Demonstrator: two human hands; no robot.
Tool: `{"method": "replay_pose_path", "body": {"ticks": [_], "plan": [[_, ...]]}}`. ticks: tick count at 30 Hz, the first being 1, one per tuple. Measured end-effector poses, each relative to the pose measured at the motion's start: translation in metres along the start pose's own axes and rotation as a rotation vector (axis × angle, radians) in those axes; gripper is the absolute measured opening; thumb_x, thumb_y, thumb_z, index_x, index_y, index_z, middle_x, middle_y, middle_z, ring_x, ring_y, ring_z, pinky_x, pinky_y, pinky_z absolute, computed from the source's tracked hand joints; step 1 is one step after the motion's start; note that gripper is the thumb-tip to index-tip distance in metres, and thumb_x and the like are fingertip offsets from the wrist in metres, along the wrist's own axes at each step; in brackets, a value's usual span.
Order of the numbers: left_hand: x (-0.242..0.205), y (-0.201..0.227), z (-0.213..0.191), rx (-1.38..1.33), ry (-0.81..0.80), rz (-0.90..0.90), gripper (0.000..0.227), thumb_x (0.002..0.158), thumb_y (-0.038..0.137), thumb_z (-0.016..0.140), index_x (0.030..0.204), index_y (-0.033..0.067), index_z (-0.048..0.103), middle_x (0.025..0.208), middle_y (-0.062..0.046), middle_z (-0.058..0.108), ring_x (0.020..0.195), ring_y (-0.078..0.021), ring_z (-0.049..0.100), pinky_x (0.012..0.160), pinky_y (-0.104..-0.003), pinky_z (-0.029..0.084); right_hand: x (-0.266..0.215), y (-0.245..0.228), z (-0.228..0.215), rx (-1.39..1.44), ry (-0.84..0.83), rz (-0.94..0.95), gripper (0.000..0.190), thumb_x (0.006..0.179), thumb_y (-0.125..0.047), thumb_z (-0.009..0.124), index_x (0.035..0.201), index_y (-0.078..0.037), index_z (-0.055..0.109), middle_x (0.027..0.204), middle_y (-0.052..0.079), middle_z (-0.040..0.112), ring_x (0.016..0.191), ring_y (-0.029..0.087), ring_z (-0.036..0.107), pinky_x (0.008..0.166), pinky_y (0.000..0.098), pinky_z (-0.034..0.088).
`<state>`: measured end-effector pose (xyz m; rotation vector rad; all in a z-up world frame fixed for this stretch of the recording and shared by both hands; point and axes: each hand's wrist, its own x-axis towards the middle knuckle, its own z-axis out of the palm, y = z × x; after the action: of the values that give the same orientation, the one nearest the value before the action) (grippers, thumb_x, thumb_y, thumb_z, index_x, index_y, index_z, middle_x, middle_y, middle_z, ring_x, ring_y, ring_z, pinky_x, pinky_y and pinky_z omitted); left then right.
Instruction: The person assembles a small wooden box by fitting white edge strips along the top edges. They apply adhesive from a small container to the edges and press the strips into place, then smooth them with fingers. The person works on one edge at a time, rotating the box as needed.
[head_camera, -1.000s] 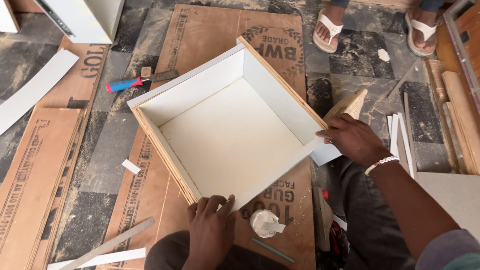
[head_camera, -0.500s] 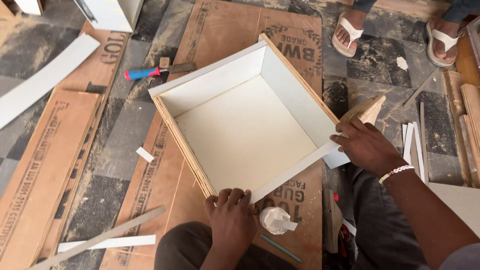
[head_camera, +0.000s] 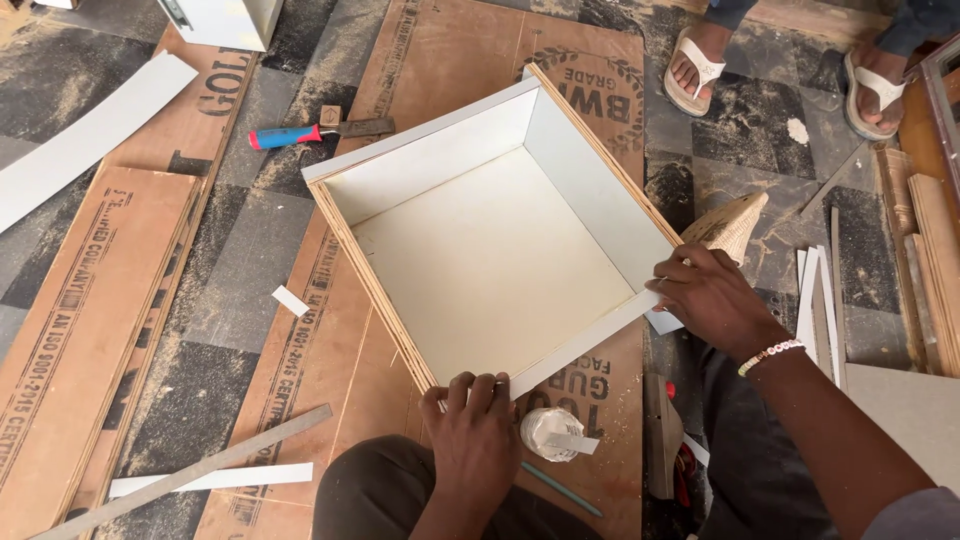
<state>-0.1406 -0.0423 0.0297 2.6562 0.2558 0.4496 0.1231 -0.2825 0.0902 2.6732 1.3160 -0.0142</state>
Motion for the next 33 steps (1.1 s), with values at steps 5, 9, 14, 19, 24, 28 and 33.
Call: {"method": "replay_pose_path", "body": {"ticks": [5, 9, 14, 19, 24, 28, 33], "plan": [[-0.006, -0.008, -0.026, -0.248, 0.140, 0.071, 0.074, 0.084, 0.044, 0.076, 0.136, -0.0046, 0.057, 0.130, -0.020, 0.058, 0.122, -0.0390, 0.048, 0.098, -0.056, 0.032, -0.005, -0.030, -0.002, -0.019, -0.043, -0.004, 0.051, 0.076, -0.022, 0.076, 0.126, -0.013, 0.071, 0.146, 0.004, 0.051, 0.133, 0.029, 0.041, 0.111, 0.0493, 0.035], [-0.004, -0.023, -0.032, -0.326, 0.218, -0.036, 0.069, 0.086, 0.041, 0.071, 0.140, 0.0021, 0.055, 0.137, -0.018, 0.055, 0.128, -0.0388, 0.046, 0.101, -0.055, 0.032, -0.007, -0.064, -0.006, 0.153, -0.026, 0.012, 0.055, 0.071, -0.013, 0.076, 0.126, -0.011, 0.070, 0.147, 0.006, 0.045, 0.137, 0.032, 0.034, 0.113, 0.0505, 0.031], [0.003, -0.060, -0.024, -0.780, 0.420, -0.587, 0.045, 0.105, 0.038, 0.049, 0.132, 0.0055, 0.064, 0.131, -0.012, 0.066, 0.123, -0.0277, 0.057, 0.101, -0.041, 0.046, -0.001, -0.106, -0.010, 0.261, -0.056, -0.030, 0.053, 0.066, -0.008, 0.076, 0.119, -0.010, 0.071, 0.150, 0.006, 0.044, 0.142, 0.032, 0.029, 0.115, 0.0506, 0.028], [0.011, -0.088, 0.011, -1.196, 0.533, -0.781, 0.041, 0.106, 0.034, 0.049, 0.125, 0.0010, 0.066, 0.126, -0.012, 0.067, 0.123, -0.0219, 0.060, 0.108, -0.037, 0.044, 0.001, -0.158, -0.009, 0.370, 0.041, -0.208, 0.053, 0.063, -0.011, 0.078, 0.115, -0.006, 0.070, 0.148, 0.009, 0.046, 0.139, 0.034, 0.031, 0.112, 0.0521, 0.029], [0.013, -0.090, 0.020, -1.179, 0.547, -0.750, 0.039, 0.107, 0.031, 0.051, 0.121, -0.0008, 0.068, 0.124, -0.014, 0.064, 0.120, -0.0228, 0.060, 0.108, -0.038, 0.046, 0.005, -0.203, -0.019, 0.461, 0.098, -0.327, 0.045, 0.070, -0.021, 0.082, 0.109, -0.005, 0.070, 0.140, 0.009, 0.050, 0.137, 0.034, 0.033, 0.110, 0.0492, 0.032], [0.014, -0.094, 0.024, -1.338, 0.615, -0.782, 0.036, 0.106, 0.030, 0.052, 0.120, -0.0007, 0.063, 0.127, -0.012, 0.063, 0.124, -0.0212, 0.058, 0.110, -0.037, 0.042, 0.012, -0.220, -0.023, 0.475, 0.076, -0.349, 0.036, 0.076, -0.029, 0.082, 0.104, -0.006, 0.074, 0.133, 0.004, 0.056, 0.135, 0.030, 0.040, 0.108, 0.0465, 0.035], [0.016, -0.095, 0.025, -1.299, 0.614, -0.791, 0.036, 0.106, 0.031, 0.052, 0.118, -0.0006, 0.064, 0.127, -0.012, 0.063, 0.123, -0.0216, 0.058, 0.110, -0.038, 0.043, 0.015, -0.226, -0.020, 0.484, 0.064, -0.369, 0.030, 0.077, -0.026, 0.080, 0.101, -0.007, 0.076, 0.128, 0.002, 0.060, 0.133, 0.029, 0.043, 0.107, 0.0459, 0.036]]}}
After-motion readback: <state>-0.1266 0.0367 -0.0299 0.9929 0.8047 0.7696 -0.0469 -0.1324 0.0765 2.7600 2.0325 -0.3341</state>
